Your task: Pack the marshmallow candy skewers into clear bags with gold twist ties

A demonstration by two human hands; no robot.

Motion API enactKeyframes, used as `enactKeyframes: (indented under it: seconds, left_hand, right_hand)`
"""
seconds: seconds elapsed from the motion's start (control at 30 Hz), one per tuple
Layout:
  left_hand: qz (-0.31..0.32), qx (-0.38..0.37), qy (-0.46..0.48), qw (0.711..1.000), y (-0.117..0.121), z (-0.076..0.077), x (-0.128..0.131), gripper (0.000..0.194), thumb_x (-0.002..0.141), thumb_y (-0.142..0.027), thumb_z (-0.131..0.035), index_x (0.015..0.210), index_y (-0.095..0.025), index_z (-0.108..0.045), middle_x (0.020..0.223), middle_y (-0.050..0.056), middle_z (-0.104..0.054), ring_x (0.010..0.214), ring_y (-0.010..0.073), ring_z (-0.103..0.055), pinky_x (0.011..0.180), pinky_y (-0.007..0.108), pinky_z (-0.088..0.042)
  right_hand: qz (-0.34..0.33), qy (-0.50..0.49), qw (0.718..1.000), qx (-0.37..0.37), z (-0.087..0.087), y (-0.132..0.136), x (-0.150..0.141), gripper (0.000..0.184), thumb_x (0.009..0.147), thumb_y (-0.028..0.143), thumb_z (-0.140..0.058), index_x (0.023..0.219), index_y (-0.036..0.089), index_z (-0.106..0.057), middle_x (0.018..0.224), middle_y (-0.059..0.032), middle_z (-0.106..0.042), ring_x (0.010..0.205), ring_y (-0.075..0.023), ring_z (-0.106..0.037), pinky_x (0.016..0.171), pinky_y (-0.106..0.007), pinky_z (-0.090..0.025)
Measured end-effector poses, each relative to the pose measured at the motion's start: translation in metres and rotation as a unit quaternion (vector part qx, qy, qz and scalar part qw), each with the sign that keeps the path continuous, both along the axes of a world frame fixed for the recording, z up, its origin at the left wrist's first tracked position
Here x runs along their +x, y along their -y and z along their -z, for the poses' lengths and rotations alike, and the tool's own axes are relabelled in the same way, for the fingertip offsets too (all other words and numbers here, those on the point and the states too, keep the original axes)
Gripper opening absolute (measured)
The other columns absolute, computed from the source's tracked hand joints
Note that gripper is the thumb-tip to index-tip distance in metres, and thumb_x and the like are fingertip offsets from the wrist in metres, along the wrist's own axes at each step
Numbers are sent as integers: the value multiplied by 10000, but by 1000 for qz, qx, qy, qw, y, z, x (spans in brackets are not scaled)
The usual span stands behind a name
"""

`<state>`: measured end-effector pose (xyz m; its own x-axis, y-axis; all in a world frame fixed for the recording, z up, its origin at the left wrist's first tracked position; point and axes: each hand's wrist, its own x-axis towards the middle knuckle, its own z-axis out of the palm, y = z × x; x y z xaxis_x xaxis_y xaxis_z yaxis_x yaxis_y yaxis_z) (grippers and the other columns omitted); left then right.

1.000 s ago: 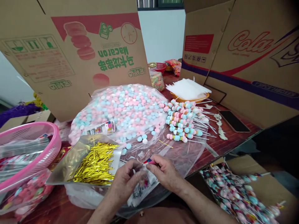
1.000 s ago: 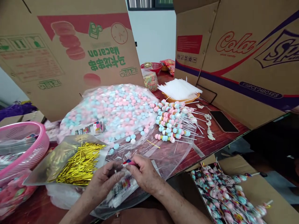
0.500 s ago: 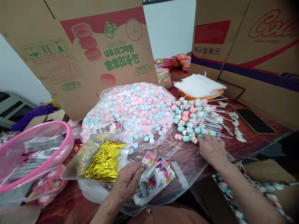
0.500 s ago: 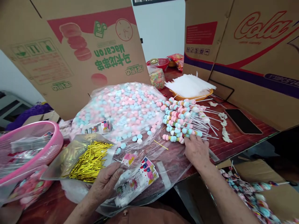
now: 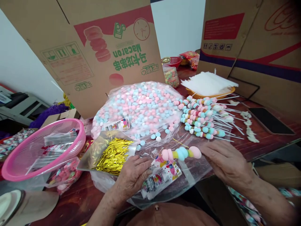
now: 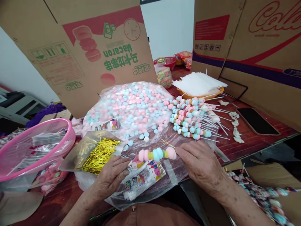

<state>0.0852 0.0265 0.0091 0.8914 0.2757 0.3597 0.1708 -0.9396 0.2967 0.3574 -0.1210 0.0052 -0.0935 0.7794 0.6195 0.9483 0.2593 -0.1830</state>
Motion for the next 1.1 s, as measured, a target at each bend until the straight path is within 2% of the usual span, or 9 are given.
enactKeyframes:
  seconds: [0.2,0.6,0.77,0.93,1.1]
  left_hand:
    - [-13,2,-33,999,-1,-2,-5,314,913,-311,-358,1046,-189,-616,924,91,-689,791,173,-610,727,313,-446]
    - [9,2,-6,1000,2,-3,-1,283,910,-300,-368,1019,-187,-604,906,79,-688,781,177,-611,755,325,-437]
    - [-4,3,-16,1000,2,-6,0,309,913,-303,-350,1005,-173,-615,899,91,-691,784,184,-612,751,336,-438]
    - [9,-14,-62,998,-3,-13,-1,346,915,-318,-330,1063,-191,-616,938,97,-683,791,177,-611,741,316,-446]
    - [30,-22,-46,998,-3,-18,-1,339,915,-329,-343,1065,-184,-609,914,89,-684,780,176,-609,717,307,-446]
  right_hand:
    - [-20,21,999,-16,8,7,4,321,823,73,-440,1053,231,-597,911,-58,-658,811,-193,-584,710,-342,-436]
    - [33,-5,999,38,1,12,3,312,819,96,-481,1081,232,-582,884,-66,-640,803,-204,-585,726,-344,-459]
    - [-1,26,1000,9,4,12,1,327,820,66,-450,1055,236,-602,884,-57,-657,811,-195,-590,723,-347,-447]
    - [-52,4,999,-4,3,15,9,290,835,110,-449,1043,239,-606,895,-52,-666,833,-185,-612,739,-316,-472]
    - [-6,-39,999,13,1,15,9,315,846,147,-467,1134,237,-555,909,-61,-645,833,-198,-611,712,-310,-488]
